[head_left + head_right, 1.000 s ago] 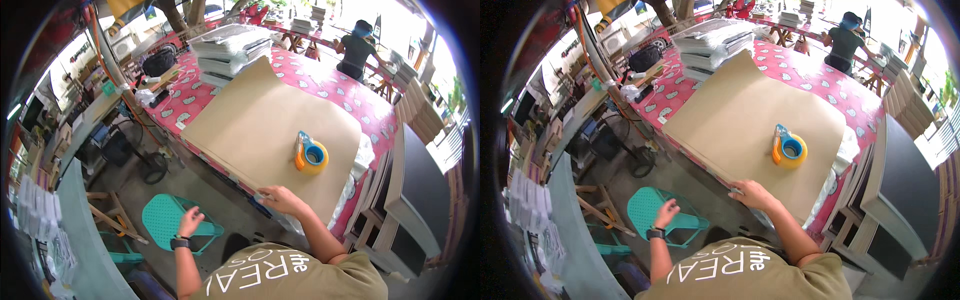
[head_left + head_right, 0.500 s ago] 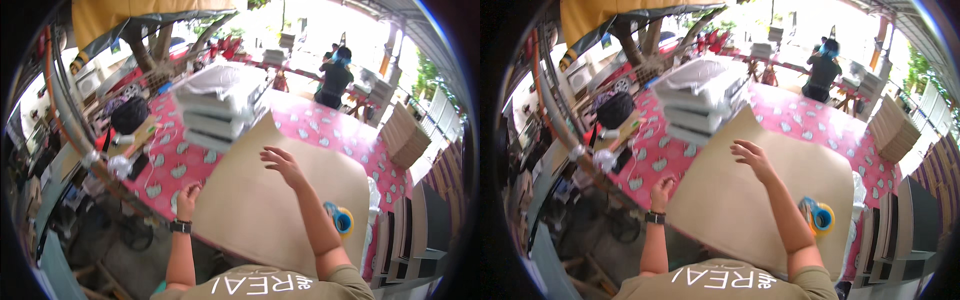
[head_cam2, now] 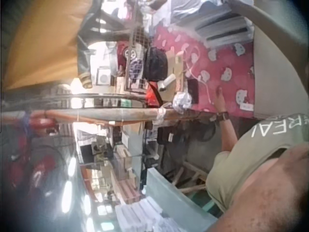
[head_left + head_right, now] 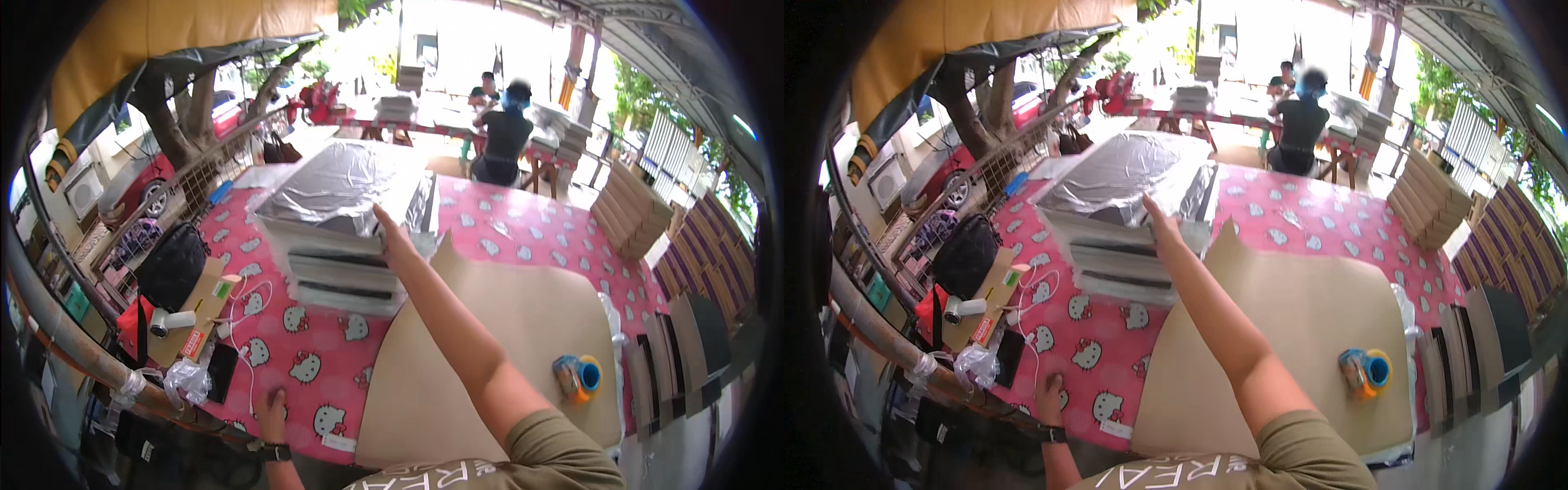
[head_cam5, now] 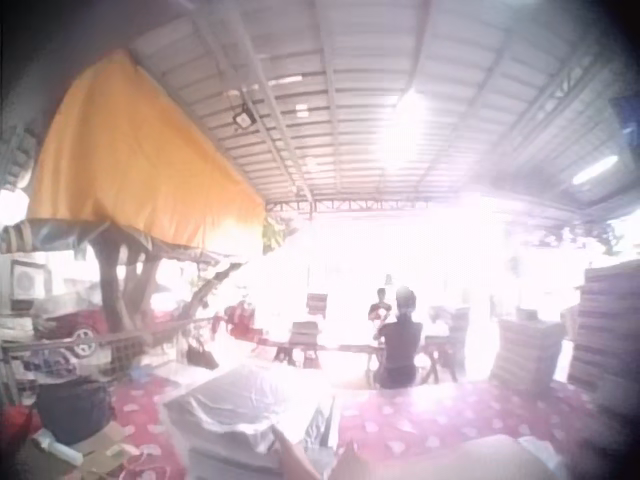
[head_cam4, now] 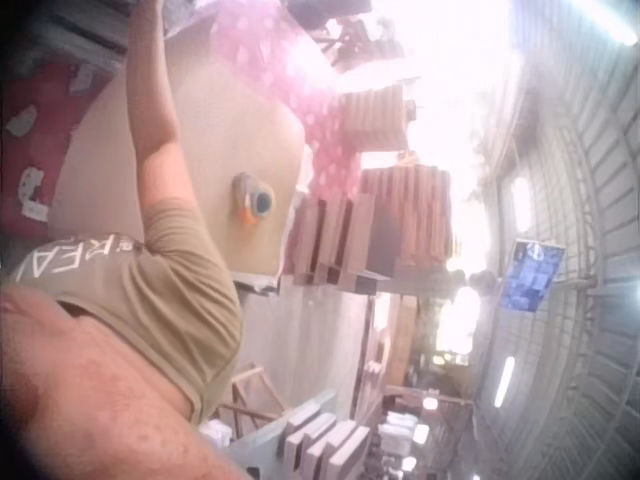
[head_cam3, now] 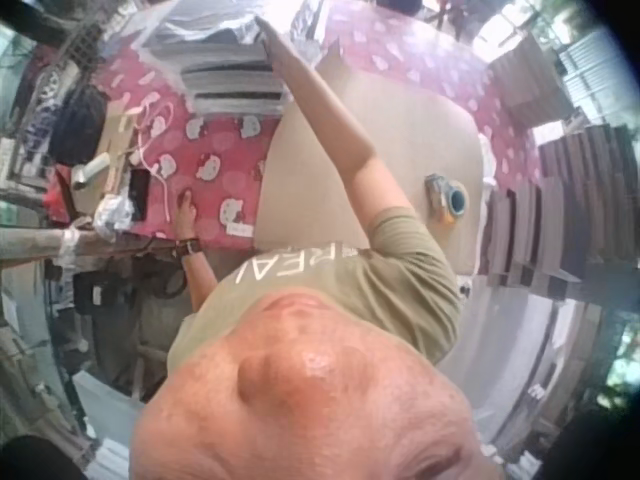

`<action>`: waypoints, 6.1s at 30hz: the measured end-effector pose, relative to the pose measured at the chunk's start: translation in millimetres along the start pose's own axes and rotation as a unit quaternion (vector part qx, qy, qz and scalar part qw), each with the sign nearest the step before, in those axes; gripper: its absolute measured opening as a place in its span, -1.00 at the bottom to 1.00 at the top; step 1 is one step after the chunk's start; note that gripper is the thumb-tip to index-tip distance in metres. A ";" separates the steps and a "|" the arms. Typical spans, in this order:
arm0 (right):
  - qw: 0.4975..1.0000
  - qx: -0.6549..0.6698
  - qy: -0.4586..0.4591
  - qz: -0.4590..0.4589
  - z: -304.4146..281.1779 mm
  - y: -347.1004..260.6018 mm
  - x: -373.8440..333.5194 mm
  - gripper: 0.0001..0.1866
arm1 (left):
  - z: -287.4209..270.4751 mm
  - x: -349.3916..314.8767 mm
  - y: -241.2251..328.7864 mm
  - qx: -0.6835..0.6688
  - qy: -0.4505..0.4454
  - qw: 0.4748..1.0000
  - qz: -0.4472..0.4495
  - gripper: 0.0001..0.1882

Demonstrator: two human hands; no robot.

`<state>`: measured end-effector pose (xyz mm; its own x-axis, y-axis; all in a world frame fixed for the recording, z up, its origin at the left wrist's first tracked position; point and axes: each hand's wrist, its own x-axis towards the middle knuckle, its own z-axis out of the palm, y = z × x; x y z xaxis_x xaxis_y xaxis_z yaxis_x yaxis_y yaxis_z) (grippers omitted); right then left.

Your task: The person wraps a large flat object with brown paper and secures the folds with clear tape using a tape dispenser.

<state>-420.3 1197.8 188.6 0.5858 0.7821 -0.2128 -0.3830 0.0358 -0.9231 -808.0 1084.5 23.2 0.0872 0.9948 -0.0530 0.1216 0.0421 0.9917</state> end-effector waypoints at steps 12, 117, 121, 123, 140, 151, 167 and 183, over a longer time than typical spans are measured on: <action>0.995 0.055 -0.057 -0.061 -65.7 1.8 -125.4 -0.52 | 8.3 66.8 85.9 -0.368 -0.102 0.923 0.047 -0.65; 0.864 -0.393 -0.060 -0.308 -399.3 63.5 -333.4 0.11 | 234.7 -155.2 32.2 -0.181 -0.218 0.949 0.136 -0.34; 0.867 -0.367 -0.020 -0.337 -403.9 91.5 -315.3 0.00 | 231.3 -149.0 40.1 -0.082 -0.239 0.961 0.111 -0.34; 0.864 -0.369 -0.010 -0.342 -415.5 105.3 -300.2 -0.08 | 249.8 -133.5 26.2 -0.012 -0.239 0.957 0.163 -0.34; 0.850 -0.476 0.202 -0.098 -560.2 -3.6 -181.0 -0.50 | 405.1 -115.5 27.0 0.207 -0.275 0.937 -0.058 -0.31; 0.613 -0.647 0.453 0.025 -714.5 -11.3 -118.4 -0.37 | 400.0 -120.0 38.8 0.229 -0.278 0.932 -0.043 -0.22; 0.717 -0.563 0.411 0.009 -705.3 9.0 -266.6 -0.62 | 368.6 -130.8 34.6 0.133 -0.274 0.949 -0.080 -0.31; 0.541 -0.810 0.216 -0.061 -573.1 -90.5 -282.9 -0.74 | 388.9 -112.0 31.4 0.162 -0.368 0.914 -0.057 -0.16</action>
<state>-142.0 616.8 148.6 0.7824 0.6043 0.1505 0.6017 -0.7959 0.0670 -429.5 938.3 14.6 0.6826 0.6492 -0.3357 0.4472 -0.0077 0.8944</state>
